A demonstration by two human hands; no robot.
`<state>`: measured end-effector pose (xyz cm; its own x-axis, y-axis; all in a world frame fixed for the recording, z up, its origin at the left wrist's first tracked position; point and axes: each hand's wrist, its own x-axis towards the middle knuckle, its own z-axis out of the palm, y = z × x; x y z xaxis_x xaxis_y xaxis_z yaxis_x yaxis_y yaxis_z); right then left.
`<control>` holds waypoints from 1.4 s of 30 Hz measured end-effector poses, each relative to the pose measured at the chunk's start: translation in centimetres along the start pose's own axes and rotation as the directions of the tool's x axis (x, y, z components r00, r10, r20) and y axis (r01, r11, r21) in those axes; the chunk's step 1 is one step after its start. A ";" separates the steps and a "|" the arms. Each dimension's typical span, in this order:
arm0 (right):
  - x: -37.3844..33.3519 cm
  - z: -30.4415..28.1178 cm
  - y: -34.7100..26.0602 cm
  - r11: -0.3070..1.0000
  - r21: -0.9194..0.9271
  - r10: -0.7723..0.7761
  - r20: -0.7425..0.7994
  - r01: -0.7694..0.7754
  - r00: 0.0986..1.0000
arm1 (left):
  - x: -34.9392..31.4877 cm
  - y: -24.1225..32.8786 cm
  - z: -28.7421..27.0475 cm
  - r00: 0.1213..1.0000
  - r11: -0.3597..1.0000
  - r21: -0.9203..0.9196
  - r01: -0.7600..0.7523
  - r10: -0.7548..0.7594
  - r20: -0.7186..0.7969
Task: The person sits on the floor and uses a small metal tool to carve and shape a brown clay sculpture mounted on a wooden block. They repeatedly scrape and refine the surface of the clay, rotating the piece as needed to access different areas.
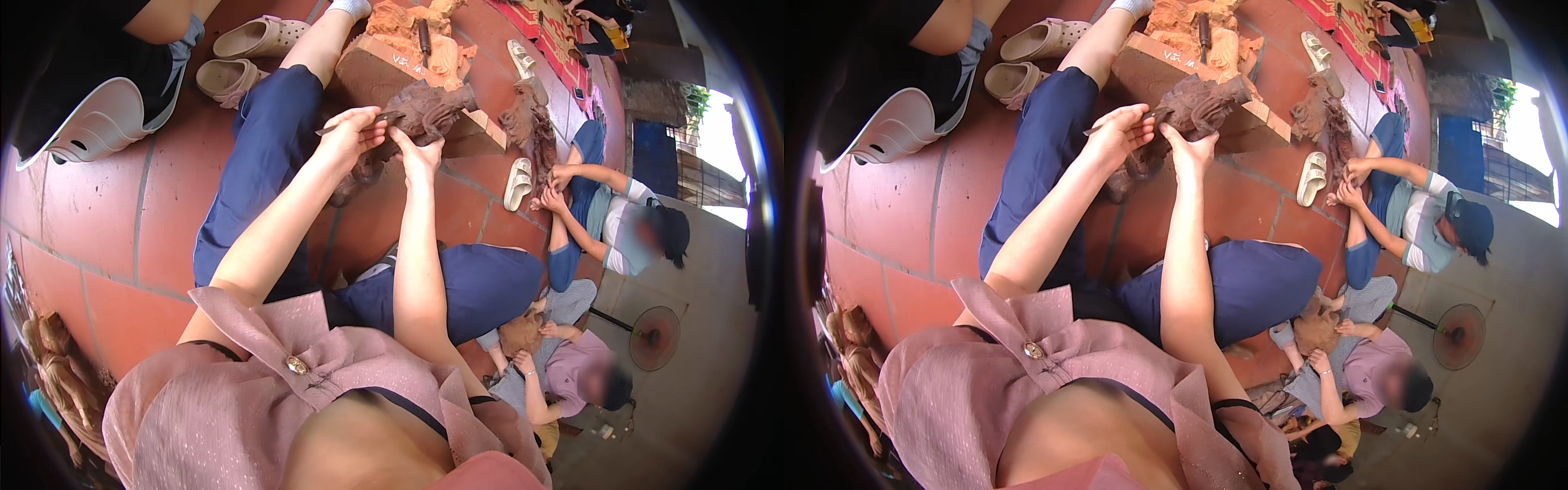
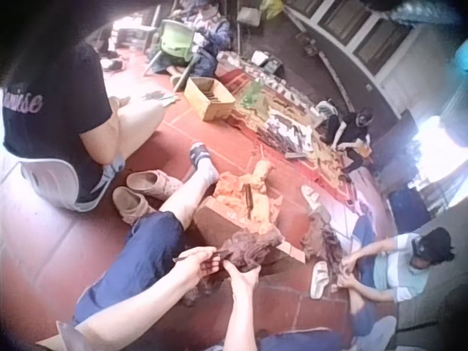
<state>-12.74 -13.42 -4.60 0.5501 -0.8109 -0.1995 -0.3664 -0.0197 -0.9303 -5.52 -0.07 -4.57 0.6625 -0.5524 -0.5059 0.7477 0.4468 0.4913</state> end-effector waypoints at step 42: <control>-0.8 -1.2 -0.3 0.973 -0.208 -0.110 -0.028 0.101 0.994 | -1.3 1.0 -2.6 0.987 0.910 0.384 -0.157 0.161 0.022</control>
<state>-14.01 -13.46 -3.75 0.5659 -0.8198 -0.0877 -0.4569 -0.2232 -0.8611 -5.50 2.88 -5.29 0.7729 -0.4887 -0.4047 0.5590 0.2226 0.7987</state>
